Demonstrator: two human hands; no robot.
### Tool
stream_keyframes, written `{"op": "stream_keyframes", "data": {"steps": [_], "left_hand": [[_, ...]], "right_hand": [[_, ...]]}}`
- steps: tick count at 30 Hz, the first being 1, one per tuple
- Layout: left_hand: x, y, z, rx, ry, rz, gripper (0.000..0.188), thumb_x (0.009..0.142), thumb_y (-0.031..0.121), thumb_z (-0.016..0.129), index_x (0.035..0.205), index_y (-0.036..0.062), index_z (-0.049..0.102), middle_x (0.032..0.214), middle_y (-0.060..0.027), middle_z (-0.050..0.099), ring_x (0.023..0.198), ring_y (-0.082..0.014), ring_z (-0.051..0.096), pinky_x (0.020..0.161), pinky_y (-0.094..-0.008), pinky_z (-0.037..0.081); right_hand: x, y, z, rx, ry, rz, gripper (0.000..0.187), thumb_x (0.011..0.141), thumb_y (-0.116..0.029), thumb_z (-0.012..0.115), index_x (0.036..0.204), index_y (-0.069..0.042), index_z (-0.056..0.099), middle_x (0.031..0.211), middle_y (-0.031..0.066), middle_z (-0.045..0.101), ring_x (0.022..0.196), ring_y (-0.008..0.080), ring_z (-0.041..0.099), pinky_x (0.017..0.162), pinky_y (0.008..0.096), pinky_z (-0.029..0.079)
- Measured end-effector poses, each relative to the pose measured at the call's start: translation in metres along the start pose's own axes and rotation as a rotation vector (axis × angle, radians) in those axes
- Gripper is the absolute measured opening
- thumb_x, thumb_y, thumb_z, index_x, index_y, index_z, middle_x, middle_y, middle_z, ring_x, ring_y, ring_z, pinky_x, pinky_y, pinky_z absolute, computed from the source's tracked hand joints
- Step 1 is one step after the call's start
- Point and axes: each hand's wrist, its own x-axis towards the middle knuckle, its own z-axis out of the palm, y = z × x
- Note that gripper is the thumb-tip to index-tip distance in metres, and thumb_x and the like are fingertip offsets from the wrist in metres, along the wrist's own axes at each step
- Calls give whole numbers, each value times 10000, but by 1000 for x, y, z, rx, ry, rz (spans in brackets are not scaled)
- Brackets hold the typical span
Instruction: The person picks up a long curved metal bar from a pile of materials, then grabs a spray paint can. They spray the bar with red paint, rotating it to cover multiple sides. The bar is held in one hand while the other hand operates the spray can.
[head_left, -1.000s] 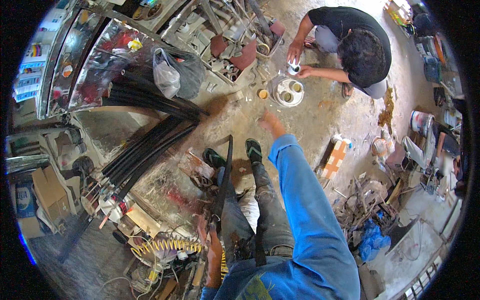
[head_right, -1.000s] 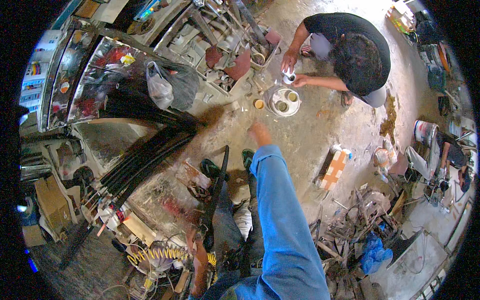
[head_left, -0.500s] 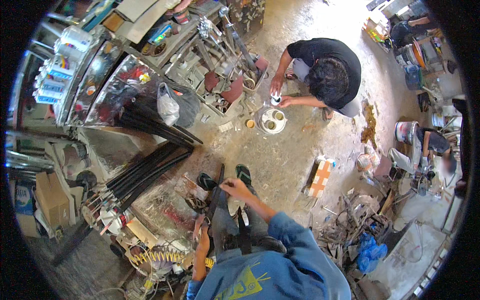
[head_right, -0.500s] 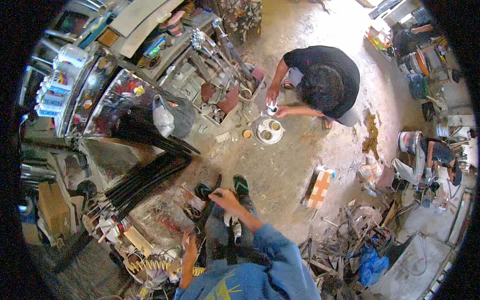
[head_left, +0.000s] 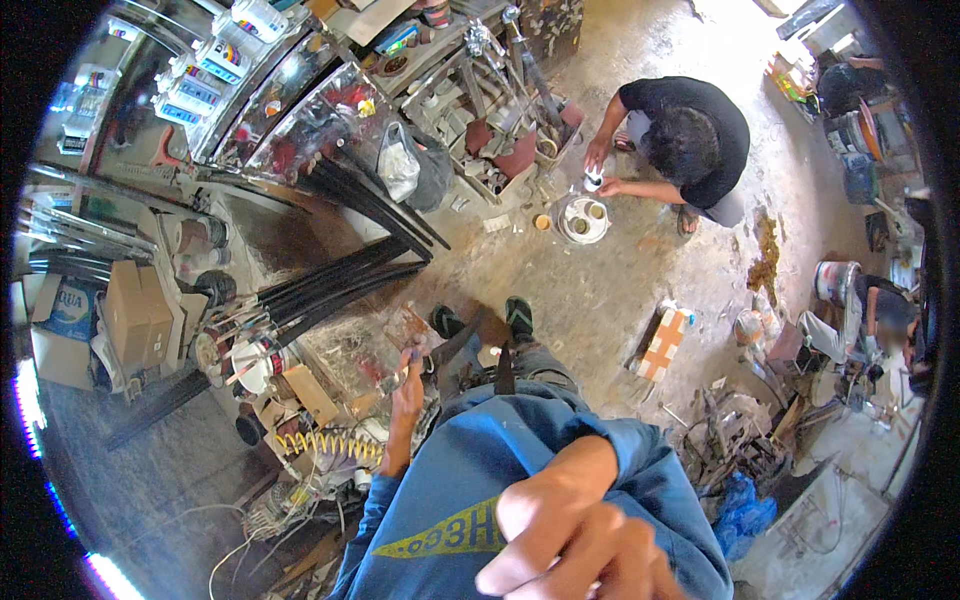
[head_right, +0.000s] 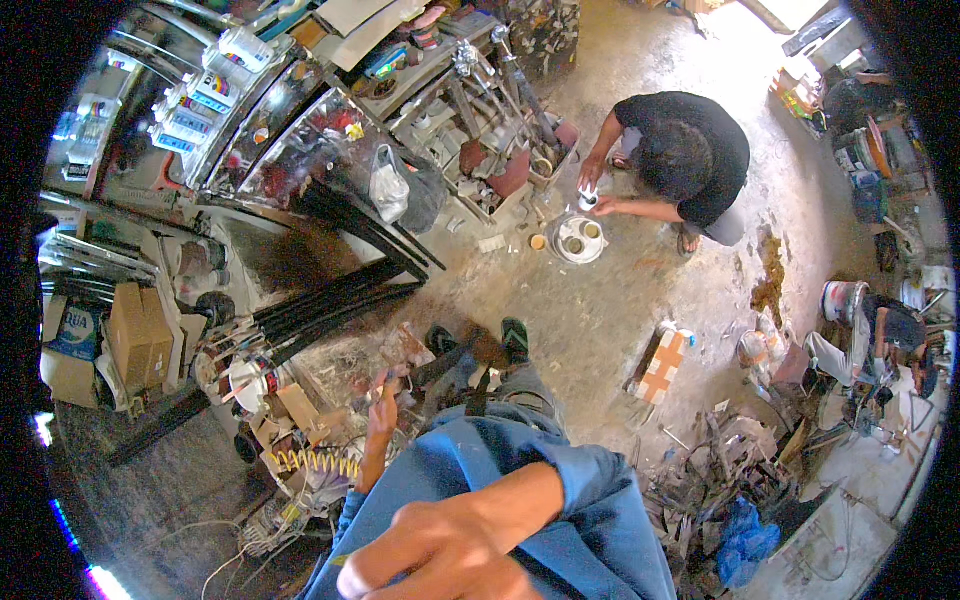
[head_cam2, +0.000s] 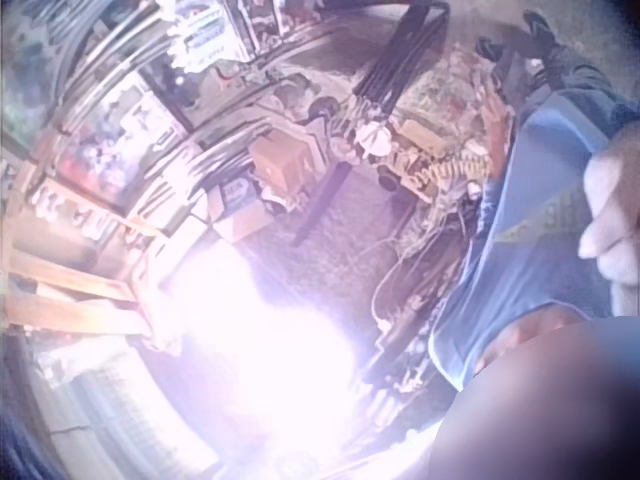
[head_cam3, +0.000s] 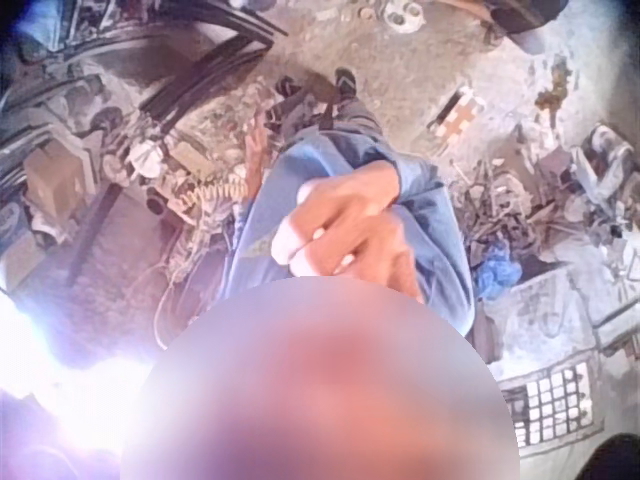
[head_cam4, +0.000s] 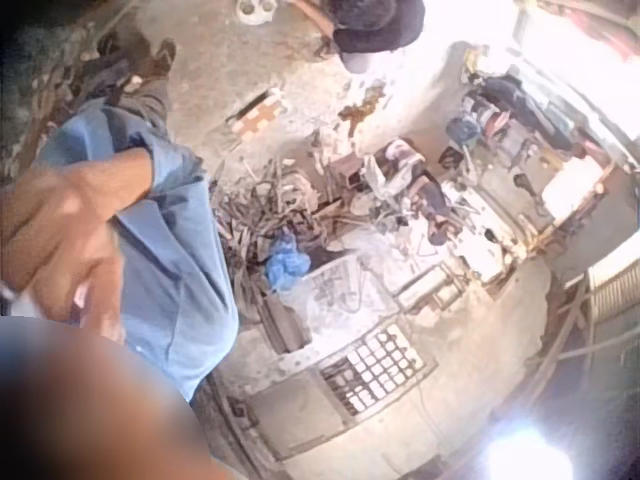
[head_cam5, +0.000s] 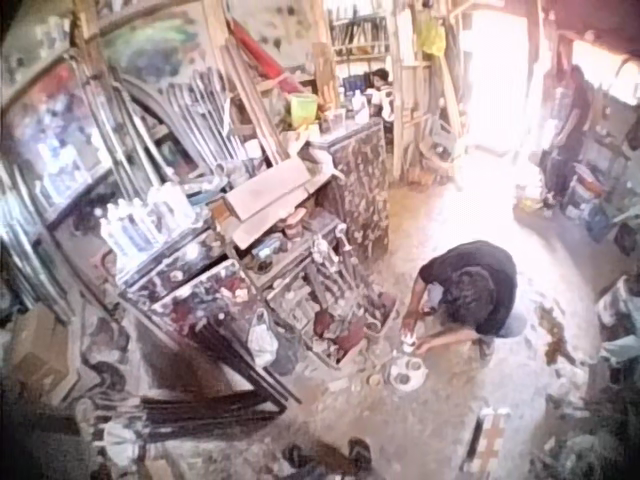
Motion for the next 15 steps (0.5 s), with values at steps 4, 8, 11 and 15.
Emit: {"op": "stream_keyframes", "data": {"steps": [4, 8, 11, 15], "left_hand": [[0, 6, -8, -581, -139, -514, 360, 1087, 251, 382, 1159, -5, 624, 1142, -135, 640, 1094, -229, 575, 991, -332, 427], [-8, 13, -23, 159, -229, -285, 321, 1058, 212, 416, 1201, 13, 622, 1231, -161, 617, 1128, -320, 583, 969, -372, 453], [1, 21, -33, -7, -185, -481, 321, 1042, 206, 423, 1212, 28, 629, 1253, -150, 615, 1145, -329, 581, 985, -379, 446], [25, 13, -43, -244, -189, -522, 339, 1025, 213, 408, 1203, 34, 635, 1246, -138, 623, 1151, -308, 579, 1041, -368, 400]], "right_hand": [[7, 8, 25, 31, 65, -148, 284, 911, -212, 654, 1172, -136, 573, 805, 77, 581, 596, 157, 475, 580, 322, 424], [5, 1, 40, -12, 142, -249, 312, 941, -264, 631, 1226, -181, 534, 776, 72, 548, 518, 140, 407, 523, 315, 389], [1, -7, 46, -85, 187, -292, 313, 958, -281, 613, 1247, -206, 518, 759, 71, 531, 477, 131, 372, 493, 310, 368], [0, -14, 54, -154, 271, -289, 264, 958, -257, 602, 1208, -211, 530, 741, 73, 525, 467, 128, 353, 486, 301, 352]]}}
